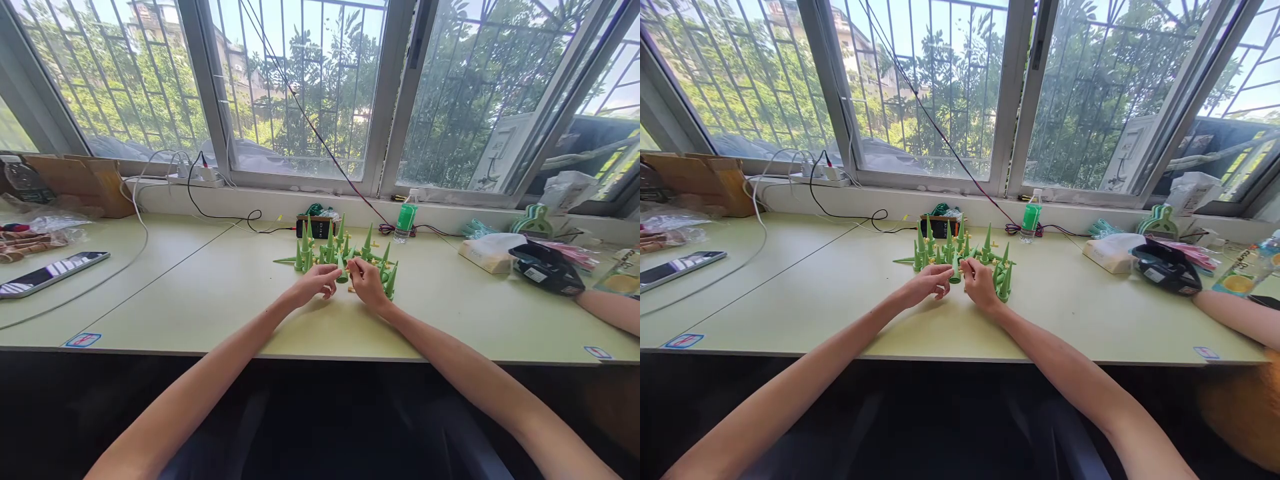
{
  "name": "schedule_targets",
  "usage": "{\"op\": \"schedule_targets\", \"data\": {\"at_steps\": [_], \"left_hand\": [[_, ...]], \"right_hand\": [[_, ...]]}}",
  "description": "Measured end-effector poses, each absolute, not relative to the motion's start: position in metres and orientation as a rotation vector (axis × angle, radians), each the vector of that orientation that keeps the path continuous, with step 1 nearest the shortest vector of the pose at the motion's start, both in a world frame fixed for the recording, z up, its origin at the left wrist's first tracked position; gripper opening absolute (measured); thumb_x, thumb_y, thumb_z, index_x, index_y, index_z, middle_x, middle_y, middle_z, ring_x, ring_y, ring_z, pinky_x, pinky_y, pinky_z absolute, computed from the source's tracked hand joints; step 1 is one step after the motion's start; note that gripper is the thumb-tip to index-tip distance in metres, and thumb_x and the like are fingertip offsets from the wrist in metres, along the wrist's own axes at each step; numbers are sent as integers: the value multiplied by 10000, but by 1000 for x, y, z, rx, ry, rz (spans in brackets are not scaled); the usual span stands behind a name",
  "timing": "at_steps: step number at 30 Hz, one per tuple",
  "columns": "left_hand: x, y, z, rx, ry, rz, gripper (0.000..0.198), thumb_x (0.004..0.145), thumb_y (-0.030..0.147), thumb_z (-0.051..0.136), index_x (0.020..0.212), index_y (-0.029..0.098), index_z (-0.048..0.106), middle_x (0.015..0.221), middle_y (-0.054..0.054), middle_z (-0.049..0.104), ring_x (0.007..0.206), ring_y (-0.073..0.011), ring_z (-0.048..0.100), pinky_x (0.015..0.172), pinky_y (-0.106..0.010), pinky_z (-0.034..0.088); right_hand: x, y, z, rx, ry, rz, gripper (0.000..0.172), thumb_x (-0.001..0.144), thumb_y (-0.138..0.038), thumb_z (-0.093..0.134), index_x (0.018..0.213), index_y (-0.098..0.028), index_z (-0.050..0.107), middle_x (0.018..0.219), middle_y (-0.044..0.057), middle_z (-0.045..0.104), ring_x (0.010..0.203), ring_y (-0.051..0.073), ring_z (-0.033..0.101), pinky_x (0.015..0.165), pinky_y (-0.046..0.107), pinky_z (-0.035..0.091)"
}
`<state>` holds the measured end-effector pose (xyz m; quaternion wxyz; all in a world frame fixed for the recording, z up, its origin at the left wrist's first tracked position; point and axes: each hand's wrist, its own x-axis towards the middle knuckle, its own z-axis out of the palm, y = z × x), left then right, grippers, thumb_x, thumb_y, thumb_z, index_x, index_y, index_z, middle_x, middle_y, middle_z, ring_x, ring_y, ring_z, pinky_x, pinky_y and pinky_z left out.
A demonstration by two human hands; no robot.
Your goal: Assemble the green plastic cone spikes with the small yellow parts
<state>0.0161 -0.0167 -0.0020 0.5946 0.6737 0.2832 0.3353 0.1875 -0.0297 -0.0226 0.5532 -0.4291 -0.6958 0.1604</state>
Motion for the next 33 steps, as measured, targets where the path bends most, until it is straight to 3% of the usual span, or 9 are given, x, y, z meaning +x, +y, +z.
{"op": "schedule_targets", "data": {"at_steps": [9,12,19,24,29,33], "left_hand": [[22,-21,-2,1771,769,866,538,737,486,709,1114,118,605,623,25,530,465,-72,469,409,-208,341],[22,-18,-6,1835,813,920,486,735,476,705,1061,127,615,658,17,548,457,-60,459,415,-204,342],[26,-10,-13,1908,864,1068,389,741,477,694,952,158,622,996,-55,569,467,-29,469,428,-210,369],[25,-10,-13,1884,956,1058,433,770,541,651,1004,183,581,910,-32,606,435,-42,461,407,-201,354],[24,-14,-7,1669,966,967,542,797,677,526,766,137,564,822,-61,600,446,-63,475,359,-200,326],[24,-15,-4,1467,897,785,656,759,740,516,699,94,613,785,-85,596,458,-69,478,346,-194,272]], "right_hand": [[187,-28,-22,-1057,-1620,354,418,944,-473,401,638,-194,463,516,-41,392,494,107,346,510,251,293],[187,-28,-22,-1064,-1619,336,424,942,-470,404,623,-194,450,520,-40,388,500,106,336,513,252,287],[187,-29,-22,-1072,-1588,335,428,945,-491,403,632,-201,443,513,-36,407,493,112,363,514,251,287],[188,-29,-22,-1092,-1523,309,428,952,-534,372,705,-203,484,544,-30,445,500,118,387,514,247,304],[188,-31,-21,-1061,-1501,349,421,951,-552,362,725,-211,461,570,-30,453,485,112,391,498,242,313],[186,-35,-19,-998,-1561,454,387,947,-533,386,739,-215,458,541,-46,400,455,102,363,466,234,303]]}}
